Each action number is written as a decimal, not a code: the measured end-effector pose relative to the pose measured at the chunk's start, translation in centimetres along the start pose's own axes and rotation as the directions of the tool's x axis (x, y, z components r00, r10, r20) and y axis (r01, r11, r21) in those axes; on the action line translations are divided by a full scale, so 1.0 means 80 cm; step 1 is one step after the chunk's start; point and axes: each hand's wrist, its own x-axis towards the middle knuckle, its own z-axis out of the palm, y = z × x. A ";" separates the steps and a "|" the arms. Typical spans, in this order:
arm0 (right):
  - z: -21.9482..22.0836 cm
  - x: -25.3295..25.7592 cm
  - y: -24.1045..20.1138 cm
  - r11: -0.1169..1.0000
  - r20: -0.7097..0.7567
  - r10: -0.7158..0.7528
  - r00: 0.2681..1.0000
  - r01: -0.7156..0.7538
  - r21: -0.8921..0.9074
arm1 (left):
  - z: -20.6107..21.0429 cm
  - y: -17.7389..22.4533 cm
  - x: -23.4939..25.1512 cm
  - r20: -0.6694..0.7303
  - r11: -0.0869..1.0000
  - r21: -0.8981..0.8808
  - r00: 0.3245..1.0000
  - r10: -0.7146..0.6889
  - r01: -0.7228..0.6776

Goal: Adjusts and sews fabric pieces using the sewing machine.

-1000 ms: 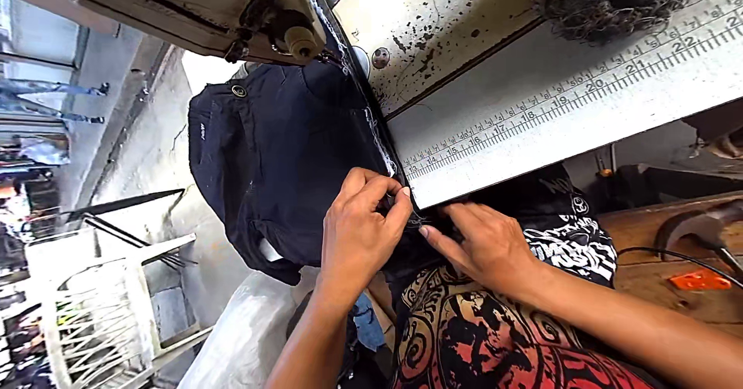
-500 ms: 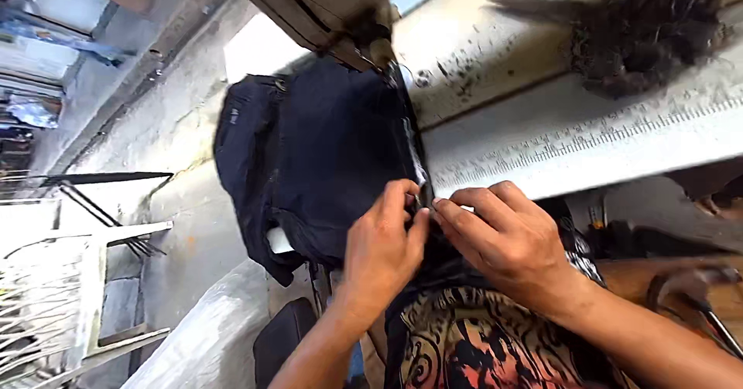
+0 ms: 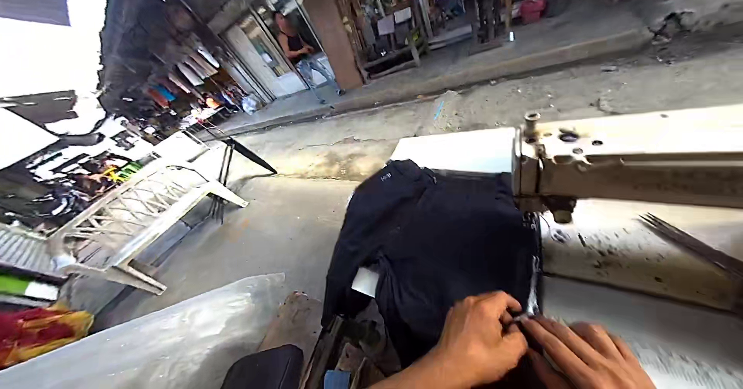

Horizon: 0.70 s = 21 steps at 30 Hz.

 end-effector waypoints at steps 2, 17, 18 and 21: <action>0.009 -0.003 0.001 0.994 -0.083 -0.048 0.995 0.040 -0.099 | -0.004 -0.002 0.000 -0.022 0.995 -0.077 0.998 -0.066 0.064; 0.025 -0.029 -0.010 0.998 -0.146 -0.011 0.989 0.003 -0.055 | 0.021 -0.011 0.011 -0.025 0.916 0.275 0.950 0.310 -0.292; 0.025 -0.029 -0.009 0.999 -0.153 -0.011 0.988 0.003 -0.050 | 0.018 -0.012 0.012 -0.016 0.939 0.224 0.963 0.270 -0.260; 0.025 -0.028 -0.008 0.999 -0.164 -0.009 0.986 0.003 -0.038 | 0.011 -0.007 0.011 -0.040 0.975 0.082 0.977 0.211 -0.207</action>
